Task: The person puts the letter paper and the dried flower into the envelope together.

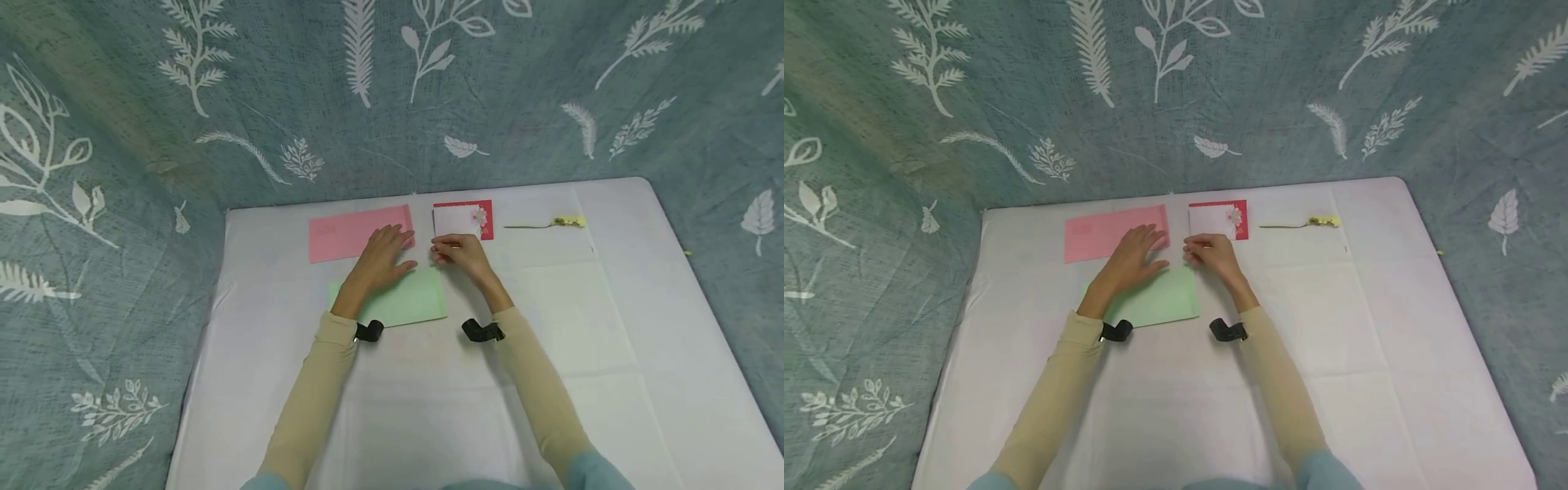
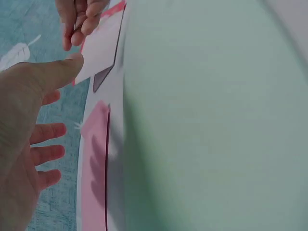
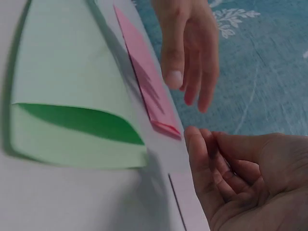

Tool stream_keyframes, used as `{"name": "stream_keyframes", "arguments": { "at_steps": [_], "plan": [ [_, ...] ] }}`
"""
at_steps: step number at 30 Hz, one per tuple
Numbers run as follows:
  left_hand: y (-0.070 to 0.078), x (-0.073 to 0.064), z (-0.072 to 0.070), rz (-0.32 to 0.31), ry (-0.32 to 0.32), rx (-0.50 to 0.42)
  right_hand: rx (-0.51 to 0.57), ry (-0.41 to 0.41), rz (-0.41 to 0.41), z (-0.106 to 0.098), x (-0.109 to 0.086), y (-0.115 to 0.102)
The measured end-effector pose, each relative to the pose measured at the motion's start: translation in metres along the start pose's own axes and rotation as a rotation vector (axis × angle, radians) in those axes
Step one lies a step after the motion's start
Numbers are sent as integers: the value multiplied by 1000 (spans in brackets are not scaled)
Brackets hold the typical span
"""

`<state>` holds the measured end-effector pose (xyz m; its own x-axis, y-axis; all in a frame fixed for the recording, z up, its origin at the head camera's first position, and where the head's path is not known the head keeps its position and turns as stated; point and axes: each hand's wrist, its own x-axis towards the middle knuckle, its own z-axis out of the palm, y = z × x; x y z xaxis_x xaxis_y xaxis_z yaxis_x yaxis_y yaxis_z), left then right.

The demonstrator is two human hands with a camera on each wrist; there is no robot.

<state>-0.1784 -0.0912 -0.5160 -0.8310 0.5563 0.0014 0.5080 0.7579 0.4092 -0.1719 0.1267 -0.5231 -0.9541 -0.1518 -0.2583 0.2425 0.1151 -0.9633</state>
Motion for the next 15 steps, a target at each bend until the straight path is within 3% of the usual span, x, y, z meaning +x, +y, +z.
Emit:
{"name": "stream_keyframes", "arguments": {
  "at_steps": [7,12,15],
  "plan": [
    [-11,18,0,-37,-53,-15,-22,13,-33,8,19,-7],
    [-25,26,0,-84,-37,-50,-106,31,-97,23,33,-12],
    [-30,30,-2,-132,-94,-49,-155,29,-119,31,40,-15]
  ]
}}
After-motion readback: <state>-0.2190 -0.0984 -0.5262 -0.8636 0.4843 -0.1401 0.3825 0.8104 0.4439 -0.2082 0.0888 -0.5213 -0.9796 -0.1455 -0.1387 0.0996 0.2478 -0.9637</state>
